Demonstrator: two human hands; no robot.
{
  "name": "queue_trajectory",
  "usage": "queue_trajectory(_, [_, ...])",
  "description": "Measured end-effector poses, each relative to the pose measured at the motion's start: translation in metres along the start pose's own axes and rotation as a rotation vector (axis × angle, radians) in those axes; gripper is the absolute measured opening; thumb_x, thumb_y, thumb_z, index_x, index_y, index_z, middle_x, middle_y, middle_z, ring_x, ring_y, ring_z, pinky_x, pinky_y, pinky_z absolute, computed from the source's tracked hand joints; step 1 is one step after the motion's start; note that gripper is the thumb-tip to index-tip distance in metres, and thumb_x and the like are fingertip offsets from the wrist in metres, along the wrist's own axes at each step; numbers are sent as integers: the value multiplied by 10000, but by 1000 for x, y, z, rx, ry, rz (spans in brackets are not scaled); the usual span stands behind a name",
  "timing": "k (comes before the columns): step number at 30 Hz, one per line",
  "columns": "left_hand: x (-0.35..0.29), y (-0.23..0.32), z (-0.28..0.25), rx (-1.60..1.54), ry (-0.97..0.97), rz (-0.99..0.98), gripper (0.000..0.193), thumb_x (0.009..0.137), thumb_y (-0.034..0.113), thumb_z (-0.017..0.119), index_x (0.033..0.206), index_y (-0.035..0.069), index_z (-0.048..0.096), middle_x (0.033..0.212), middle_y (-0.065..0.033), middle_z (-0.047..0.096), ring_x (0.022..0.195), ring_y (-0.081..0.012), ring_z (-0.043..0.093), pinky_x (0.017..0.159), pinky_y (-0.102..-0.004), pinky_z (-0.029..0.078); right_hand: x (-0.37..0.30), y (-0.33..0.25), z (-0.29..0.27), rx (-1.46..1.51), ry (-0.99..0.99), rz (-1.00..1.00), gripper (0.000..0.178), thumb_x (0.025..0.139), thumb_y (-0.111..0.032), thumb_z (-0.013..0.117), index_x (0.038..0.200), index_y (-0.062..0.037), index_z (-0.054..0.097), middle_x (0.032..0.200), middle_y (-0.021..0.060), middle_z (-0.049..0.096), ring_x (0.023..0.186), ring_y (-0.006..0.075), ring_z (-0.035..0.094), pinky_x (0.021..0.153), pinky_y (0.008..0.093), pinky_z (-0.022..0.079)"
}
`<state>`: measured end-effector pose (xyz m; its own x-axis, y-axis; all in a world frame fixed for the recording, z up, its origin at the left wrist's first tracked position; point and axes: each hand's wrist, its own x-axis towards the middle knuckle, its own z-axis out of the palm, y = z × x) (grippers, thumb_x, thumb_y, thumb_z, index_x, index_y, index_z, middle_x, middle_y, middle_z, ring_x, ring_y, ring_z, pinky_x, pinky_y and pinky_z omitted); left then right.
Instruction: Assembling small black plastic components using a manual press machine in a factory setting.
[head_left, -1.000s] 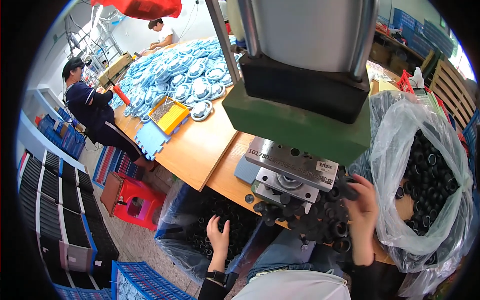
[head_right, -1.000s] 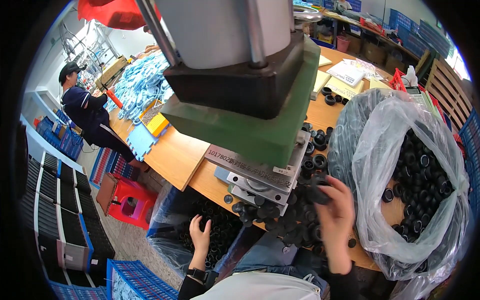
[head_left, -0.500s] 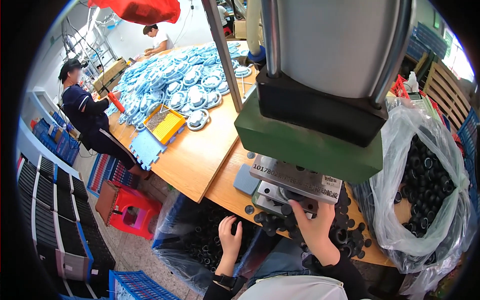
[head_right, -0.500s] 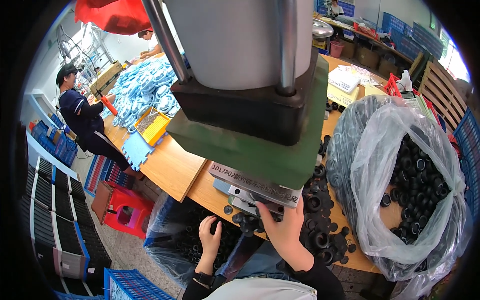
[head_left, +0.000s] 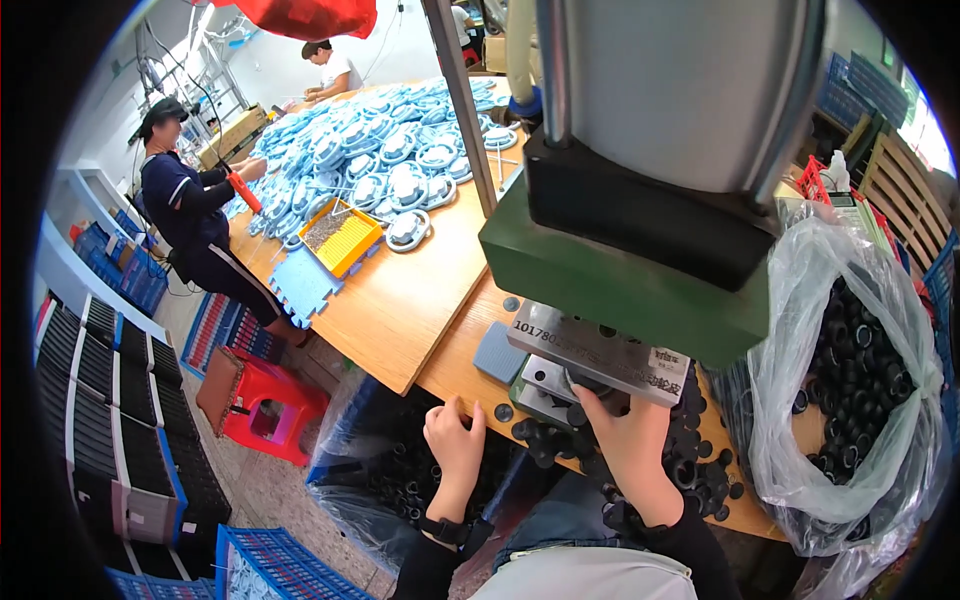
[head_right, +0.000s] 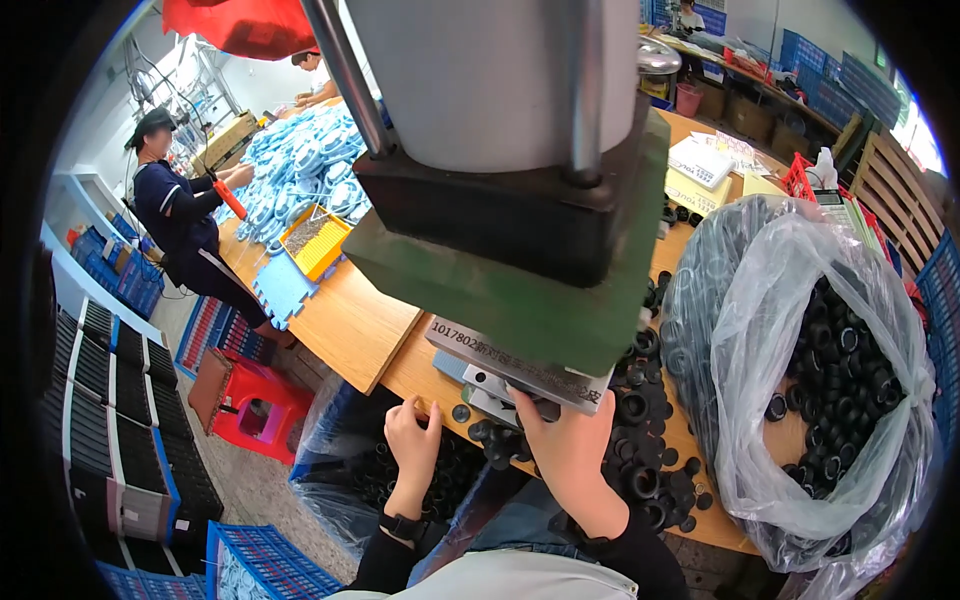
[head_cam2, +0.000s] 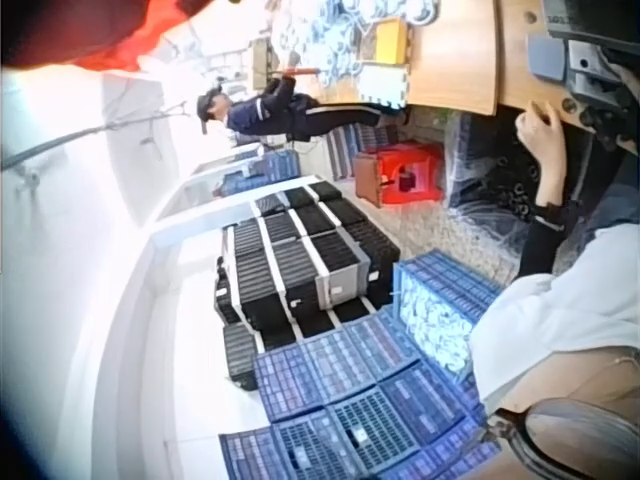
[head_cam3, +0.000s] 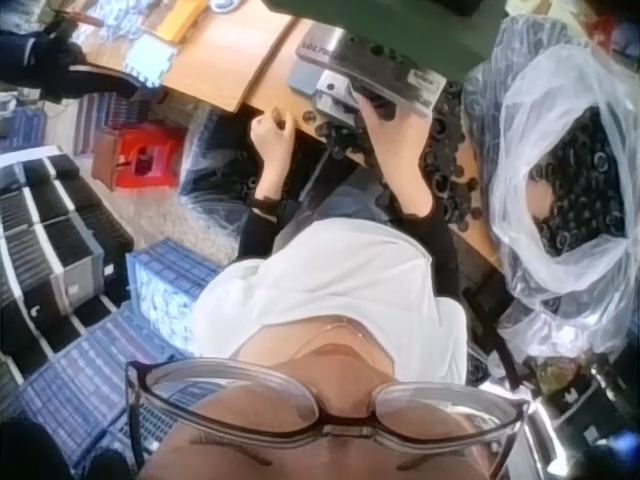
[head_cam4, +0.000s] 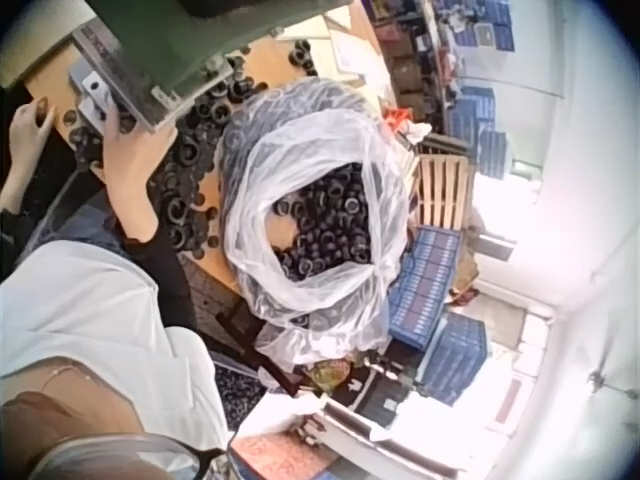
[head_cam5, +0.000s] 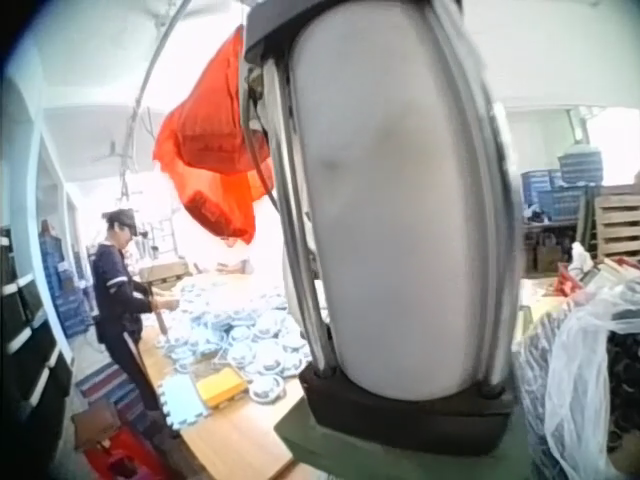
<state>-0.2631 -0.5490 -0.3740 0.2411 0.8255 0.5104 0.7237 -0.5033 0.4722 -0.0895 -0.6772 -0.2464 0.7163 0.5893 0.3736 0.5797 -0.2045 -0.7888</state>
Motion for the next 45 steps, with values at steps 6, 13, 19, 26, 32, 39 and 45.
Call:
queue_trajectory(6, [32,16,3,170,-18,102,370,798,284,685,1031,4,619,962,-119,612,994,-302,526,812,-422,425,2,0,2,239,8,20,284,693,-125,788,909,-2,651,908,142,617,901,348,565,775,415,445])
queue_trajectory(13, [66,22,45,47,-142,600,376,862,174,595,1217,52,575,1294,-117,542,1270,-306,432,1010,-484,330,-12,14,-19,52,69,-205,504,675,-141,813,1119,-26,603,1067,164,550,949,327,543,787,387,447])
queue_trajectory(19, [72,-47,79,-180,-421,464,351,790,78,574,1137,48,619,1230,-142,589,1206,-331,489,1002,-441,370,-42,54,-119,-187,349,-227,482,730,-83,758,1172,-14,578,1100,164,541,996,305,543,857,359,434])
queue_trajectory(26, [65,-19,71,-576,-499,172,307,880,22,486,1168,-62,555,1186,-200,583,1125,-344,538,973,-381,399,1,283,-263,-718,134,282,491,734,-234,744,1146,-31,570,1095,187,562,1034,362,573,884,413,460])
queue_trajectory(32, [35,67,-4,-541,25,328,405,838,-2,562,1238,-45,513,1253,-189,545,1185,-329,497,1026,-401,349,8,317,-267,-710,-72,315,559,668,-216,756,1175,-85,559,1118,214,560,1033,401,563,889,428,471])
queue_trajectory(39, [49,164,-22,-691,-105,221,440,663,186,788,1012,12,586,992,-175,585,980,-404,506,869,-472,396,-12,210,-262,-420,421,135,508,704,-101,723,1185,-45,571,1135,134,558,1046,279,554,898,343,445])
queue_trajectory(45, [37,162,-7,-419,120,319,340,656,243,786,881,63,605,879,-91,587,916,-316,534,921,-465,333,-54,125,-234,34,358,83,533,782,24,647,1287,3,476,1268,87,472,1173,202,471,1011,310,344])
